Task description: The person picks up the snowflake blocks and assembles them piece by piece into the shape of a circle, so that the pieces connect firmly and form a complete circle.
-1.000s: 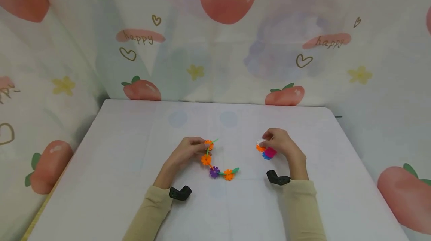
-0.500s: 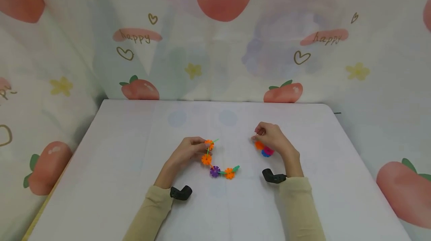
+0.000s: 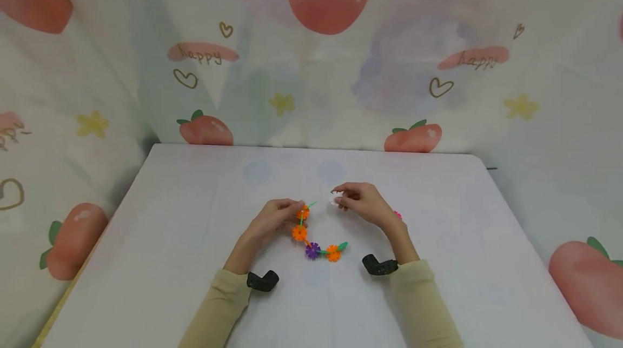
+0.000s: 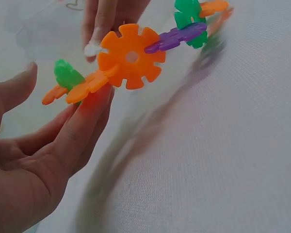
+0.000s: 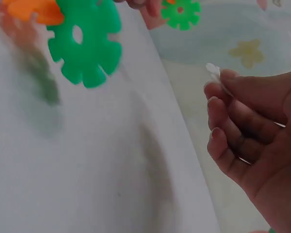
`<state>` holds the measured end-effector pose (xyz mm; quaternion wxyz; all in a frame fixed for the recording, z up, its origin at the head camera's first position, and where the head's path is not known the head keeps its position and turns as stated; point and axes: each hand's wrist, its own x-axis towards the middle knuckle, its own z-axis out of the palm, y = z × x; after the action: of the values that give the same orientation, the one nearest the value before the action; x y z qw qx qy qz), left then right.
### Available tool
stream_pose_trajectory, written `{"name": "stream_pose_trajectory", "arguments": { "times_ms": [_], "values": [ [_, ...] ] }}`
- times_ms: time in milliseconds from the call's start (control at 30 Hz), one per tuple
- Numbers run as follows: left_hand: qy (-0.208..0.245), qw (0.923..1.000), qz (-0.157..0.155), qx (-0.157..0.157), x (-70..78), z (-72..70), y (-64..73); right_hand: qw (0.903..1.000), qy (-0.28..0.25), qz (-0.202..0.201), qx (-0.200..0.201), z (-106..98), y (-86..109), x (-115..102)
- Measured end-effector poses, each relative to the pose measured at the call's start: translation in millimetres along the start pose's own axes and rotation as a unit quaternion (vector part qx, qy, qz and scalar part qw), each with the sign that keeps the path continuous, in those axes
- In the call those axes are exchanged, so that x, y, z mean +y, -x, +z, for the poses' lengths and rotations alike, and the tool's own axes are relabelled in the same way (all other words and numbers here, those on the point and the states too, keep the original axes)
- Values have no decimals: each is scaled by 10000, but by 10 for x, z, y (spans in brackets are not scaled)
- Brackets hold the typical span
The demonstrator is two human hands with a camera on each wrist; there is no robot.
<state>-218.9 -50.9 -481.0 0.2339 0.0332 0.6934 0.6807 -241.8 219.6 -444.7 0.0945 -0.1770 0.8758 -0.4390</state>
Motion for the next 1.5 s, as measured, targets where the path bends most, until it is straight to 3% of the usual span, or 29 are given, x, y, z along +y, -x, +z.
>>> {"name": "stream_pose_trajectory", "arguments": {
  "times_ms": [233,467,867,1500],
  "values": [
    [-218,9996,83,-133,1,2,13,9980,-545,-307,-69,246,-59,-66],
    [-590,9975,212,-324,8,-26,64,9959,-760,-466,-120,327,-77,-125],
    [-684,9960,344,-463,-13,-13,46,9967,-521,-533,-326,327,-97,-122],
    [-818,9958,239,-348,-16,-22,57,9966,-408,-563,-431,332,-110,-147]
  ]
}}
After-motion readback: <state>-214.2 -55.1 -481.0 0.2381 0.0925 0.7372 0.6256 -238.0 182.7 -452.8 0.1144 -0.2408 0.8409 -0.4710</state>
